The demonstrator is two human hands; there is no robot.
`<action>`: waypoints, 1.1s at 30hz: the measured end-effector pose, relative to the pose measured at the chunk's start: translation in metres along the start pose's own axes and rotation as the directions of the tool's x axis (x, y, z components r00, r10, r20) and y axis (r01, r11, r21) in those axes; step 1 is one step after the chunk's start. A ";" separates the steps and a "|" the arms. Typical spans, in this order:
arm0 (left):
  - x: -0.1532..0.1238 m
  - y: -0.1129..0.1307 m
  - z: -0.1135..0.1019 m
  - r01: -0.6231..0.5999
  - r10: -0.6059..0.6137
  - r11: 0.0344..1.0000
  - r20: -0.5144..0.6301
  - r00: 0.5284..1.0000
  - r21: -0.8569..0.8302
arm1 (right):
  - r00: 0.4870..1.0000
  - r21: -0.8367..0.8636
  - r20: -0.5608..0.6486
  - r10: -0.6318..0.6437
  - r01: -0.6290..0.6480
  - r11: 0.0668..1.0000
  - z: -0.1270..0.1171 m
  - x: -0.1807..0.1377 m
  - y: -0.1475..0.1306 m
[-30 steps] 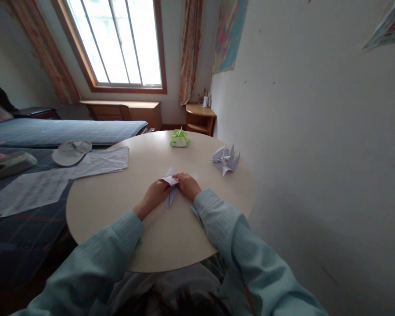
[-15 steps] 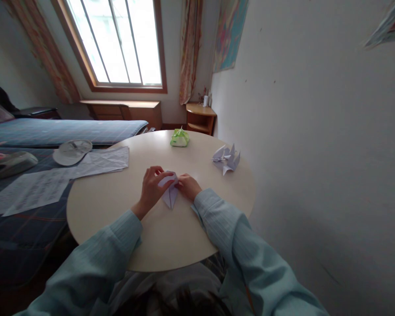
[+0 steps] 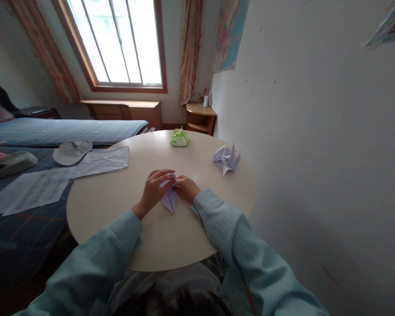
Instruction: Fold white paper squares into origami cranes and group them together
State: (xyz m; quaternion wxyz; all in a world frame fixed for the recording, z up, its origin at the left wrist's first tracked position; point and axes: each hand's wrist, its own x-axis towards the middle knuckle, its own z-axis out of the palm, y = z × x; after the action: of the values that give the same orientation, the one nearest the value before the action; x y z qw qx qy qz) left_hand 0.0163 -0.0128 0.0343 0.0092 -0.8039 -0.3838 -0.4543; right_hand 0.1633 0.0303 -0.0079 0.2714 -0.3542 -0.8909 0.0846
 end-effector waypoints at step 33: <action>0.003 0.007 -0.002 0.302 -0.310 0.927 -0.005 0.951 -0.224 | 1.000 0.035 0.013 0.017 -0.017 0.999 -0.002 -0.002 -0.001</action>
State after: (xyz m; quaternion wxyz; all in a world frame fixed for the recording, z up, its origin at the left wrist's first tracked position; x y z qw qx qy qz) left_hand 0.0203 -0.0163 0.0400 -0.1431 -0.7209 -0.4515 -0.5059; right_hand 0.1646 0.0277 -0.0069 0.2711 -0.3564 -0.8880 0.1050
